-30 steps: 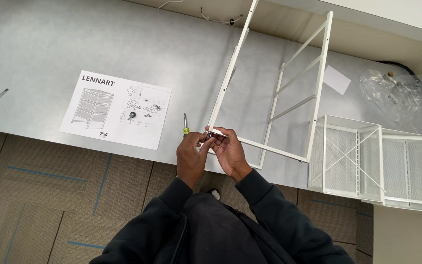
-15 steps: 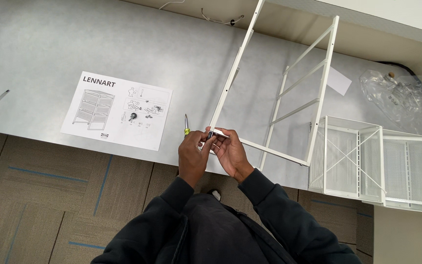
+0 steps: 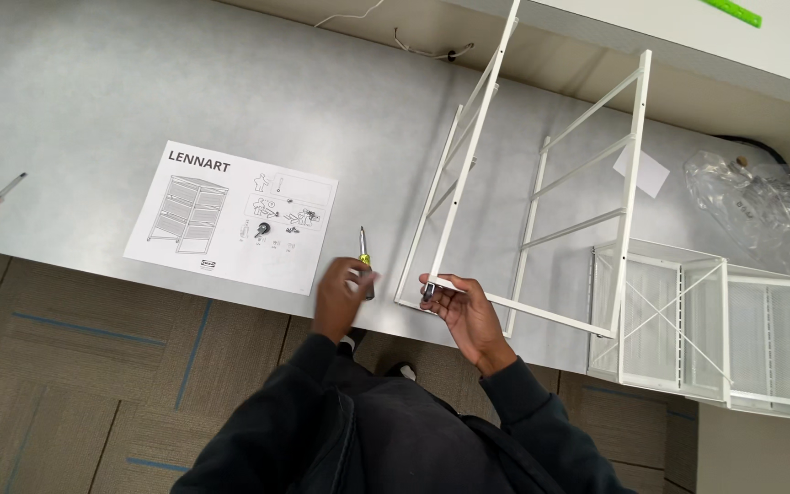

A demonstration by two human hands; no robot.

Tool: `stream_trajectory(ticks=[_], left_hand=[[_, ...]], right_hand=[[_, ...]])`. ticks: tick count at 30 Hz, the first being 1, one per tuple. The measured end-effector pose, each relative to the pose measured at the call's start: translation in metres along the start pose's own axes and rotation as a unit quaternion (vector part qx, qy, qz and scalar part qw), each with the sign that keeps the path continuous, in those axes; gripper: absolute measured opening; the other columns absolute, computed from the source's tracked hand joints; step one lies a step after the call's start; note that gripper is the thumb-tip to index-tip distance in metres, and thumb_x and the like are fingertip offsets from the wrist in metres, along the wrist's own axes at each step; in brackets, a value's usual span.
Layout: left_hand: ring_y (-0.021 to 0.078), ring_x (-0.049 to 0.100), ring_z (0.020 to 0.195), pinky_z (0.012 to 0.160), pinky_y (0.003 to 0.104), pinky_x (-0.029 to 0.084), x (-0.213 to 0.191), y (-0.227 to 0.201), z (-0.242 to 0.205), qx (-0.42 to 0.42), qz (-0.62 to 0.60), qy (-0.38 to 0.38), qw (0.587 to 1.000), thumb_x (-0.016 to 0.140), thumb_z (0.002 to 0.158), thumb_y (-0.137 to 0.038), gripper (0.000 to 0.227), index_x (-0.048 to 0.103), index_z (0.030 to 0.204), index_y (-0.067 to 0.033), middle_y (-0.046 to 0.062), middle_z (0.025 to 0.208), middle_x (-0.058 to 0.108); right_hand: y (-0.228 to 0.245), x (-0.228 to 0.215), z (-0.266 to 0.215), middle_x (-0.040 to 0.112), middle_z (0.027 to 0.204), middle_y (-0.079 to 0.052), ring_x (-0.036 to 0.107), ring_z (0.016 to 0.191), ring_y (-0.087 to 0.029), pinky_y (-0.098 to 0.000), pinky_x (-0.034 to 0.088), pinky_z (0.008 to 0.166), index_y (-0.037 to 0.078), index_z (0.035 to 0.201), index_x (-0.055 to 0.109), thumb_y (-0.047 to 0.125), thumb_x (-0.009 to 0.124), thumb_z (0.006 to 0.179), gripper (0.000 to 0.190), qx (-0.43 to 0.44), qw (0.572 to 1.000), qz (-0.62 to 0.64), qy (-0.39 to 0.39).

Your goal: The person assembles a white metal shelving unit on a gray workbench. They align two ladder-like side frames, then use a screwdriver to tighten multiple screws at the joints. The person also handles small metal fasteners and refers to an instruction sheet labeled Lennart.

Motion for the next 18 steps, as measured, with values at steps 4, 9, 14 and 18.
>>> stream_trajectory(ticks=[4, 9, 14, 18], left_hand=[[0.0412, 0.083, 0.106, 0.091, 0.050, 0.066, -0.044, 0.110, 0.050, -0.050, 0.065, -0.066, 0.994, 0.086, 0.112, -0.012, 0.023, 0.076, 0.132, -0.0070, 0.019, 0.123, 0.074], [0.0417, 0.072, 0.131, 0.114, 0.054, 0.062, -0.099, 0.236, 0.117, -0.103, 0.300, -0.117, 0.941, 0.090, 0.105, -0.021, 0.049, 0.068, 0.149, -0.0272, 0.008, 0.145, 0.059], [0.0445, 0.067, 0.142, 0.122, 0.053, 0.062, -0.125, 0.278, 0.148, -0.129, 0.419, -0.043, 0.898, 0.089, 0.106, -0.025, 0.065, 0.064, 0.166, -0.0287, 0.011, 0.162, 0.054], [0.0402, 0.070, 0.138, 0.117, 0.049, 0.064, -0.133, 0.297, 0.172, -0.120, 0.456, -0.006, 0.882, 0.086, 0.109, -0.021, 0.053, 0.068, 0.158, -0.0302, 0.008, 0.155, 0.058]], right_hand=[[0.001, -0.008, -0.003, 0.084, 0.135, -0.024, 0.085, 0.106, -0.031, -0.0496, 0.068, 0.104, 0.001, 0.140, 0.079, 0.040, 0.053, 0.113, 0.055, -0.009, 1.000, -0.014, 0.005], [-0.002, -0.016, -0.004, 0.084, 0.132, -0.026, 0.083, 0.104, -0.032, -0.0484, 0.069, 0.098, 0.000, 0.137, 0.078, 0.040, 0.052, 0.114, 0.053, -0.009, 1.000, -0.008, -0.007], [-0.003, -0.016, -0.012, 0.084, 0.133, -0.029, 0.083, 0.104, -0.034, -0.0498, 0.069, 0.097, 0.001, 0.133, 0.077, 0.038, 0.052, 0.113, 0.049, -0.008, 0.999, 0.005, -0.030], [-0.006, -0.014, -0.014, 0.084, 0.132, -0.026, 0.083, 0.105, -0.035, -0.0490, 0.068, 0.096, 0.004, 0.127, 0.077, 0.035, 0.053, 0.114, 0.042, -0.003, 0.999, 0.003, -0.036]])
Point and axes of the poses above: each hand's wrist, its own z-axis towards the middle knuckle, its own x-axis out of the palm, y = z × x, the point moved 9 cm from there along z, towards the middle knuckle
